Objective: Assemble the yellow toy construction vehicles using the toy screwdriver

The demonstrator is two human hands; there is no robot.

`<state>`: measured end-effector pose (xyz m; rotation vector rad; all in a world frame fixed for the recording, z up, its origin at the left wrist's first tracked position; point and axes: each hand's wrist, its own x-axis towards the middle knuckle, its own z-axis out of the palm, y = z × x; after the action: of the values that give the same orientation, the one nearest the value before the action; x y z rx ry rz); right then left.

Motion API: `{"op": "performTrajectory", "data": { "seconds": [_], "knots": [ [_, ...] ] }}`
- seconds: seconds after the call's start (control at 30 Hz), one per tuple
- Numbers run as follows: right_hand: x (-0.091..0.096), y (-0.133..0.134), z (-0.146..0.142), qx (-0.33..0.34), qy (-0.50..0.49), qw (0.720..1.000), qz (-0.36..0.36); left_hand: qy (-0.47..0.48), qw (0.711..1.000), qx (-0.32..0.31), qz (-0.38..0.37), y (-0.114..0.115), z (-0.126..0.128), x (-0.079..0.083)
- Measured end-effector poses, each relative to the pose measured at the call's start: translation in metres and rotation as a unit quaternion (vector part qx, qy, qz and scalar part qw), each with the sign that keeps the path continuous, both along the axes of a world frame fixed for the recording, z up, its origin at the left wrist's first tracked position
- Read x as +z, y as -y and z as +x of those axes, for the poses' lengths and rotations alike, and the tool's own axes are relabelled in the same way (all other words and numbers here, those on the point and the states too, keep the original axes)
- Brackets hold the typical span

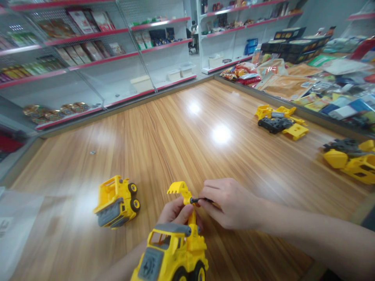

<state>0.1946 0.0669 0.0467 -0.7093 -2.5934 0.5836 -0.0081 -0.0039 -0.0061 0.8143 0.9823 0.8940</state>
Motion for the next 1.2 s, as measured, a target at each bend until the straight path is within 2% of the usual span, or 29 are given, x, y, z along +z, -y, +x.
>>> {"op": "performTrajectory", "data": {
  "seconds": [0.17, 0.33, 0.5, 0.67, 0.83, 1.03, 1.2],
  "knots": [
    [-0.005, 0.0, -0.001, -0.009, 0.0, 1.0, 0.018, -0.042, 0.999, 0.024, -0.004, 0.0, 0.0, -0.004],
    [-0.004, 0.002, -0.002, -0.014, 0.008, 1.0, 0.01, -0.059, 0.998, 0.019, 0.004, 0.001, 0.001, -0.003],
    [-0.001, 0.004, -0.004, -0.022, 0.035, 0.998, -0.042, -0.07, 0.997, 0.009, 0.016, 0.001, 0.001, 0.004],
    [0.0, 0.005, -0.003, -0.022, -0.005, 0.994, -0.107, -0.099, 0.994, -0.007, 0.039, 0.002, 0.0, 0.006],
    [-0.002, 0.006, -0.003, -0.013, 0.009, 0.998, -0.062, -0.123, 0.991, -0.009, 0.052, 0.002, 0.0, 0.002],
    [0.001, 0.007, -0.004, -0.012, -0.005, 0.996, -0.093, -0.135, 0.989, -0.022, 0.064, 0.003, 0.0, 0.005],
    [0.001, 0.007, -0.004, 0.002, 0.014, 0.997, -0.073, -0.141, 0.987, -0.031, 0.072, 0.003, 0.0, 0.008]
  ]
}}
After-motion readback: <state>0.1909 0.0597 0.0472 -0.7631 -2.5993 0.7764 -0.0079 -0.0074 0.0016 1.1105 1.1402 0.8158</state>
